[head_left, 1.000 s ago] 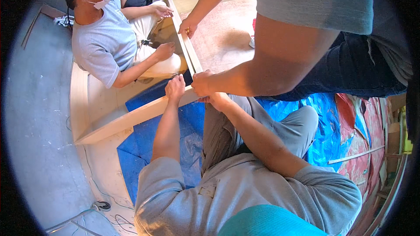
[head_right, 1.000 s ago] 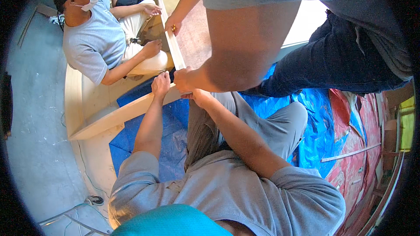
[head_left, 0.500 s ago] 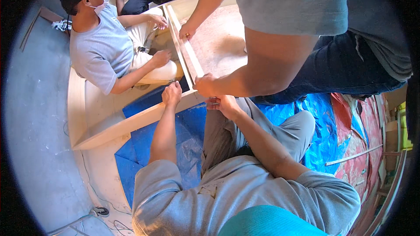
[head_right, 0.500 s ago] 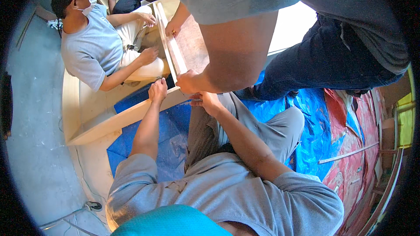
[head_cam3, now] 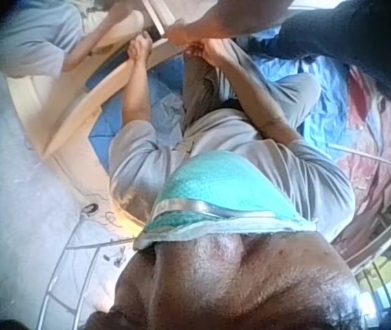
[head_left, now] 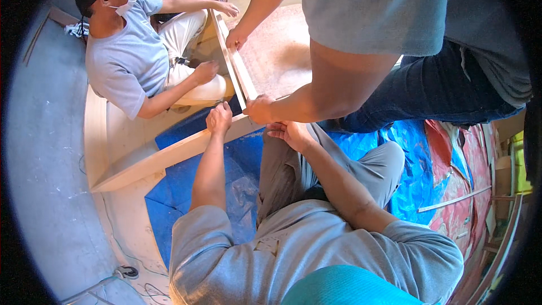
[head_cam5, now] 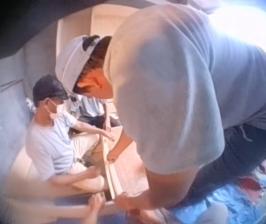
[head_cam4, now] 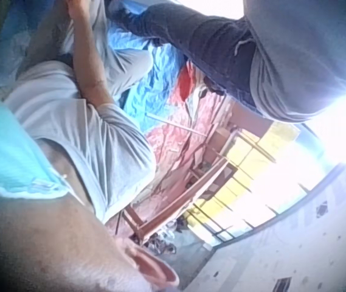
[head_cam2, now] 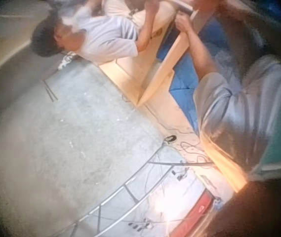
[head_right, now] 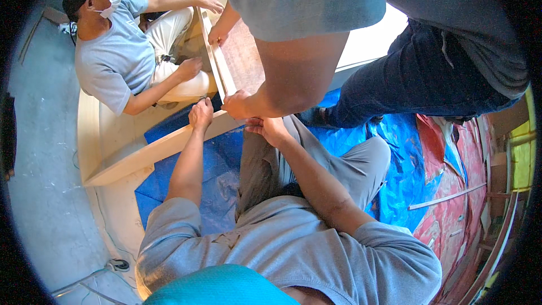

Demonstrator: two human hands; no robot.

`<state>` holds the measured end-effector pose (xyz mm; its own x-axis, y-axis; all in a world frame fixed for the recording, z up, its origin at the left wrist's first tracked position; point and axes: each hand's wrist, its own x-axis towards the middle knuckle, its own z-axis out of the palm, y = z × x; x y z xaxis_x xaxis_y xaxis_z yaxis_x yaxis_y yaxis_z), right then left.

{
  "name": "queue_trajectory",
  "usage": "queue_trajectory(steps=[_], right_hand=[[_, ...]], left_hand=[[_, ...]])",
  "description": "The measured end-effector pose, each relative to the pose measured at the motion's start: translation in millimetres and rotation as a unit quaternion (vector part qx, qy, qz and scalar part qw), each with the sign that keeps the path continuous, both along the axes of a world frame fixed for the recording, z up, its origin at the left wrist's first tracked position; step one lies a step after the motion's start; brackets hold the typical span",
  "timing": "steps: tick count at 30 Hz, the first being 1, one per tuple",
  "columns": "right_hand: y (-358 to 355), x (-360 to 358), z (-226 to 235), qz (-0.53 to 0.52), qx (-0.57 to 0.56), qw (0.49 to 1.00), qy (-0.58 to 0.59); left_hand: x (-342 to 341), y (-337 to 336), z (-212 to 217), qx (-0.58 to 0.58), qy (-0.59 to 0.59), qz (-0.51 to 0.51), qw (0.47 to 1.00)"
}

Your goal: The person assembles a wooden cabinet by handling an electric drill and screws, positioning and aligning wooden panels onto the frame with coworkers, and fitting wooden trim strips into place.

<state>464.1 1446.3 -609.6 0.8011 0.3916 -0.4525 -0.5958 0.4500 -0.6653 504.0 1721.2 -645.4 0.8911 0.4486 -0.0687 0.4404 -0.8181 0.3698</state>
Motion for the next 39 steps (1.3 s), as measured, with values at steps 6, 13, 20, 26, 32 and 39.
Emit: queue_trajectory(steps=[6, 13, 20, 26, 32, 39], right_hand=[[-6, -1, -1, 0.019, 0.010, 0.999, -0.030], [-12, -7, 3, 0.016, -0.067, 0.994, -0.083], [-16, -6, -4, 0.006, -0.255, 0.956, -0.147], [-21, -3, -15, 0.005, -0.242, 0.963, -0.114], [-22, -5, -19, 0.018, -0.271, 0.957, -0.107], [-24, -3, -25, 0.014, -0.255, 0.961, -0.110]], left_hand=[[0, 1, -4, 0.013, -0.008, -0.001, 1.000], [-1, 5, -17, 0.023, -0.021, -0.008, 0.999], [-3, 9, -18, 0.014, -0.010, 0.001, 1.000], [-4, 15, -23, -0.051, -0.074, -0.016, 0.996], [-4, 15, -25, -0.017, -0.055, 0.002, 0.998], [-7, 14, -20, -0.026, -0.050, 0.004, 0.998]])
